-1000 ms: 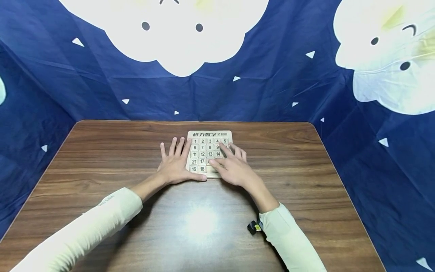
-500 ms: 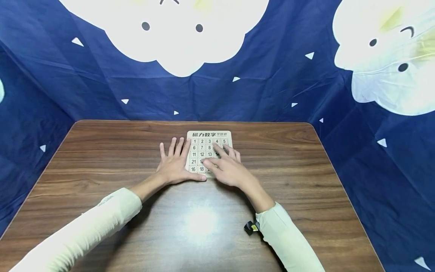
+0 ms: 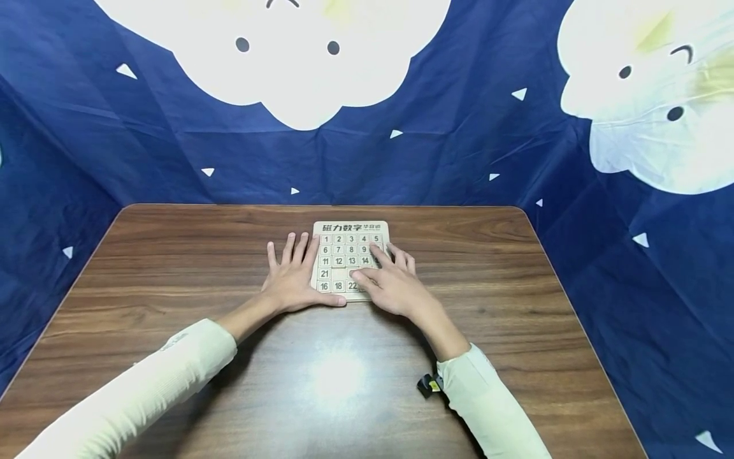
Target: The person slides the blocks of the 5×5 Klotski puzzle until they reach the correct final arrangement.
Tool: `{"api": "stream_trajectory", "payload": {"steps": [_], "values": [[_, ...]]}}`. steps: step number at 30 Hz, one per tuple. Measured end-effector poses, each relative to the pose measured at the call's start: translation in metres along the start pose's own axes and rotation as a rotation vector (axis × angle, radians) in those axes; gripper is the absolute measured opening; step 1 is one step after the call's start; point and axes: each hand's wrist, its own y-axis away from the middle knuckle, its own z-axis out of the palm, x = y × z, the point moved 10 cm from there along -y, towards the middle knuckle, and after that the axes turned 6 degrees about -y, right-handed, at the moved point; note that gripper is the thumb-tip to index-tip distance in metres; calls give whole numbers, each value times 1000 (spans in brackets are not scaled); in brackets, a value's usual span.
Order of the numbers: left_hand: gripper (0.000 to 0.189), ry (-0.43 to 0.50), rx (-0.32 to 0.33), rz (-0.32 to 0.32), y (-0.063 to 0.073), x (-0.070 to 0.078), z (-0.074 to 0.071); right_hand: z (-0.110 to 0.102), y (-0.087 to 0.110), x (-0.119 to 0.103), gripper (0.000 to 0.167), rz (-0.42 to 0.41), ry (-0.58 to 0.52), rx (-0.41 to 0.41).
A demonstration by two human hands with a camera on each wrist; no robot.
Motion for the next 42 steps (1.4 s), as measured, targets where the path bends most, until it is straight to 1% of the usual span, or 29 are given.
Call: {"api": "stream_trajectory", "payload": {"steps": [4, 7, 10, 13, 17, 21, 24, 27, 29, 31, 37, 40, 42], "values": [[170, 4, -5, 0, -1, 1, 0, 5, -5, -12, 50, -33, -19, -1], [170, 6, -7, -2, 0, 0, 1, 15, -11, -23, 50, -55, -4, -35], [169, 4, 3, -3, 0, 0, 1, 22, -15, -28, 50, -67, 23, -65], [170, 7, 16, 2, 0, 1, 1, 20, -13, -25, 51, -53, 43, -69], [171, 6, 18, 6, 0, 3, 1, 11, -9, -18, 49, -25, 83, -37], [171, -7, 16, 3, 1, 3, -1, 5, -7, -20, 49, -38, 83, -18], [168, -11, 18, 9, 1, 3, -2, 8, -6, -29, 49, -81, 47, -30], [162, -21, 22, 18, 0, 2, -1, 18, -5, -39, 50, -111, 24, -76], [158, -30, 21, 21, 0, 1, 0, 25, -5, -42, 50, -110, 32, -110], [156, -38, 15, 23, 1, 0, 2, 30, -5, -43, 50, -92, 60, -126], [163, -29, 29, 18, 1, 1, -1, 26, -15, -42, 48, -67, 139, -86], [164, -27, 30, 15, 1, 1, -3, 25, -17, -40, 49, -72, 144, -90], [164, -31, 27, 18, 0, 2, -3, 23, -15, -40, 51, -78, 136, -98]]}}
